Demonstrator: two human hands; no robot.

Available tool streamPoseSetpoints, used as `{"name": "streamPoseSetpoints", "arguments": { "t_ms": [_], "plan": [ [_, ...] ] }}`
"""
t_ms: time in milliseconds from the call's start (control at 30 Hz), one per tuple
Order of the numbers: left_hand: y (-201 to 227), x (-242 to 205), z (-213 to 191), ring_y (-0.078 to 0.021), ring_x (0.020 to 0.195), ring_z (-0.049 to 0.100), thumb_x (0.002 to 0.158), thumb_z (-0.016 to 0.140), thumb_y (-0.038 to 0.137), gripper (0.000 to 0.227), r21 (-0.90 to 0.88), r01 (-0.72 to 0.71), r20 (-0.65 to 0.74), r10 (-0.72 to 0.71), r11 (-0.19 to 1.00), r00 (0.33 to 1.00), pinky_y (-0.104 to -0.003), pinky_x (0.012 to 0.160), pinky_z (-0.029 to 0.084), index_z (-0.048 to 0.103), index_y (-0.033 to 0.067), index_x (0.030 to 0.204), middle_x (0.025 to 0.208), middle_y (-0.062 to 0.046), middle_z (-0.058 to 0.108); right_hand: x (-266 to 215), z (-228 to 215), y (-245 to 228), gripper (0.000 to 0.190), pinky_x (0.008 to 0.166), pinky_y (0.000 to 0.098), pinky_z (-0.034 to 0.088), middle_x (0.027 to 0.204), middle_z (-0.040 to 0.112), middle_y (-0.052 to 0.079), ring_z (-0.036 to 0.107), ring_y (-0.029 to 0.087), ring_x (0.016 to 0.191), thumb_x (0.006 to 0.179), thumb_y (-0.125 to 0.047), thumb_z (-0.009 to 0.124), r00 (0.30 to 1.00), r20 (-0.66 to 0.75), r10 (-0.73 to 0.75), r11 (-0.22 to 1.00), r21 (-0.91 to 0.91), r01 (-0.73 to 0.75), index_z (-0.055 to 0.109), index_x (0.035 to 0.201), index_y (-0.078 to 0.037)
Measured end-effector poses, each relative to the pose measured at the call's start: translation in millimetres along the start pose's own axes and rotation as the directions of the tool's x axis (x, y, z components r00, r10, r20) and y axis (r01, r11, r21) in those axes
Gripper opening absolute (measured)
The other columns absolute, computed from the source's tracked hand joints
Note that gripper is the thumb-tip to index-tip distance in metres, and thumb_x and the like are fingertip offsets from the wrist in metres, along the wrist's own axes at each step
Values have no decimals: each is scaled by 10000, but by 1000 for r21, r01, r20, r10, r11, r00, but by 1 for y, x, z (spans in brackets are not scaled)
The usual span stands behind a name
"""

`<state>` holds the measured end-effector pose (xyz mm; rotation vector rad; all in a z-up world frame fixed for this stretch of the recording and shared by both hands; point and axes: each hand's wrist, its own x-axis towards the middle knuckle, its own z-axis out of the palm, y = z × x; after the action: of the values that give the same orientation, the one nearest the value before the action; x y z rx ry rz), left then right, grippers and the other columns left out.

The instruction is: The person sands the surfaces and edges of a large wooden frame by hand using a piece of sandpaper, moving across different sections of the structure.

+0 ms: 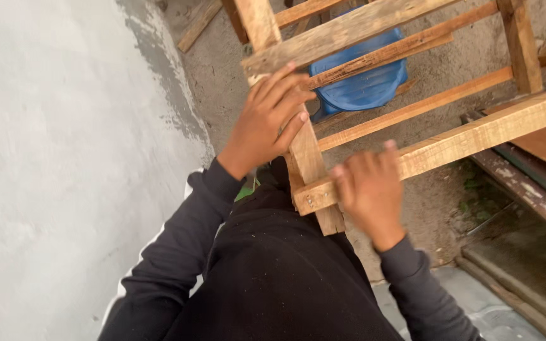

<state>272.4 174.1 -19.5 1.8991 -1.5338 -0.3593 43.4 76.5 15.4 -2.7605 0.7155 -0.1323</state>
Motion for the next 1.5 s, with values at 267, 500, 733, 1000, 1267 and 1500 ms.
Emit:
{"name": "streamPoseSetpoints", "arguments": {
  "t_ms": [267, 500, 733, 1000, 1267, 1500],
  "plan": [
    [-34, 49, 18, -360, 1577, 189, 987, 622, 192, 413, 280, -181, 125, 152, 943, 981, -609, 1264, 177, 646, 238, 1397, 1697, -128, 216, -9, 4, 5, 344, 1236, 522, 257, 927, 680, 61, 597, 251, 916, 971, -395, 623, 991, -58, 117, 989, 95, -111, 714, 855, -84],
    [-40, 79, 1, -450, 1492, 333, 830, 624, -28, 681, 311, -193, 298, 97, 931, 949, -571, 1164, 333, 629, 310, 1421, 1685, -199, 233, 11, -4, -4, 307, 1214, 477, 321, 859, 684, 57, 609, 257, 874, 965, -361, 651, 944, -57, 324, 937, 157, -312, 731, 871, -79],
    [-52, 124, -41, -430, 1356, 443, 974, 646, 243, 458, -46, -281, 533, 261, 959, 805, -528, 1120, 372, 585, 284, 1426, 1570, -232, 378, 49, 14, -41, 272, 1024, 494, 454, 880, 671, 101, 625, 281, 854, 1004, -302, 630, 789, -125, 601, 746, 441, -499, 707, 954, -46],
    [-118, 187, -56, -273, 1191, 570, 1089, 510, 271, 396, -195, -376, 580, 416, 906, 701, -457, 994, 430, 590, 142, 1455, 1271, -86, 648, 92, 41, -73, 453, 1037, 591, 398, 915, 727, 206, 681, 395, 899, 1054, -374, 450, 621, 3, 784, 593, 293, -750, 744, 1017, -32],
    [-157, 191, -37, -260, 840, 655, 1039, 580, 288, 256, -208, -515, 517, 541, 831, 663, -419, 742, 473, 727, 93, 962, 870, -63, 721, 138, 86, -82, 821, 1109, 508, 441, 852, 714, 262, 687, 411, 970, 1129, -528, 169, 379, 352, 856, 192, 464, -865, 732, 961, 45],
    [-154, 196, -33, -269, 785, 636, 1032, 592, 270, 249, -191, -553, 518, 562, 811, 645, -421, 708, 463, 702, 91, 897, 827, -56, 701, 127, 58, -79, 912, 1193, 576, 206, 860, 720, 242, 670, 409, 997, 1084, -573, 53, 436, 276, 856, 311, 400, -862, 726, 1111, 41]
  ]
}}
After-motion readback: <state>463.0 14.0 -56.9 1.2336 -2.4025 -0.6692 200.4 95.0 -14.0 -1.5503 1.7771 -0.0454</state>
